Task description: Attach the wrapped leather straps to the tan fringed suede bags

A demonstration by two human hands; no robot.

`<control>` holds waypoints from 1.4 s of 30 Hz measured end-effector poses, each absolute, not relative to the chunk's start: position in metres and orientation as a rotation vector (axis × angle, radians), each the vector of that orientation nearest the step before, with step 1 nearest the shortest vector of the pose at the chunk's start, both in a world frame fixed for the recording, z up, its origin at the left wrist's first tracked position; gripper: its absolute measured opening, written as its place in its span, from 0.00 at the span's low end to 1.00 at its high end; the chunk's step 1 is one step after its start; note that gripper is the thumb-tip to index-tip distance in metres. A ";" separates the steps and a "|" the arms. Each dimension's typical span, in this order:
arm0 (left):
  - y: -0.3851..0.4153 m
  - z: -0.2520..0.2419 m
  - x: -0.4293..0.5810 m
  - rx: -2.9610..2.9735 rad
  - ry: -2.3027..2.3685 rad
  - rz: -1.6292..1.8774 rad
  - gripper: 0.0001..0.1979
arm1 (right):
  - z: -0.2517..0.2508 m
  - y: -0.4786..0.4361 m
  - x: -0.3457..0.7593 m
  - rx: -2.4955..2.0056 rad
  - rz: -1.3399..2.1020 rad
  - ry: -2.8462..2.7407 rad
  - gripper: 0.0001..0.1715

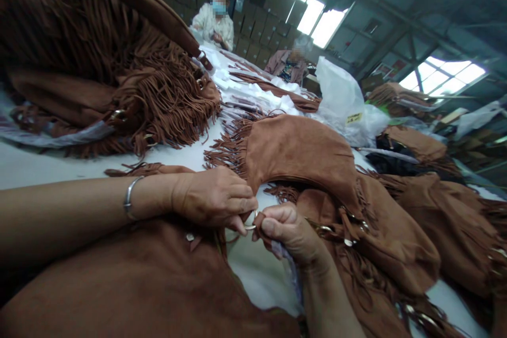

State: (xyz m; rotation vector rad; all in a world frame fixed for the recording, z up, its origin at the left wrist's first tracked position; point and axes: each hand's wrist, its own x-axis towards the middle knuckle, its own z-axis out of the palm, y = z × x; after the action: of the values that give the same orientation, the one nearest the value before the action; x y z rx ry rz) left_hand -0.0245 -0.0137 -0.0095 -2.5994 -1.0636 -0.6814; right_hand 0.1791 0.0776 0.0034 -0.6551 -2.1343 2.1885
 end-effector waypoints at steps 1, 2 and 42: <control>-0.014 -0.009 -0.024 -2.639 -1.096 -0.641 0.20 | 0.012 0.076 0.181 -0.717 2.123 -2.203 0.24; -0.014 -0.008 -0.023 -2.678 -1.113 -0.602 0.19 | 0.021 0.074 0.183 -0.798 2.021 -2.319 0.22; -0.017 -0.009 -0.022 -2.798 -1.093 -0.631 0.17 | 0.000 0.082 0.184 -0.882 2.375 -2.147 0.20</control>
State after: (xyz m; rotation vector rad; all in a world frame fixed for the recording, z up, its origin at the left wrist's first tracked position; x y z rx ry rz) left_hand -0.0222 -0.0167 -0.0088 -2.7984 -1.0934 -0.6307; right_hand 0.1844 0.0818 0.0003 -0.8822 -2.1469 2.3753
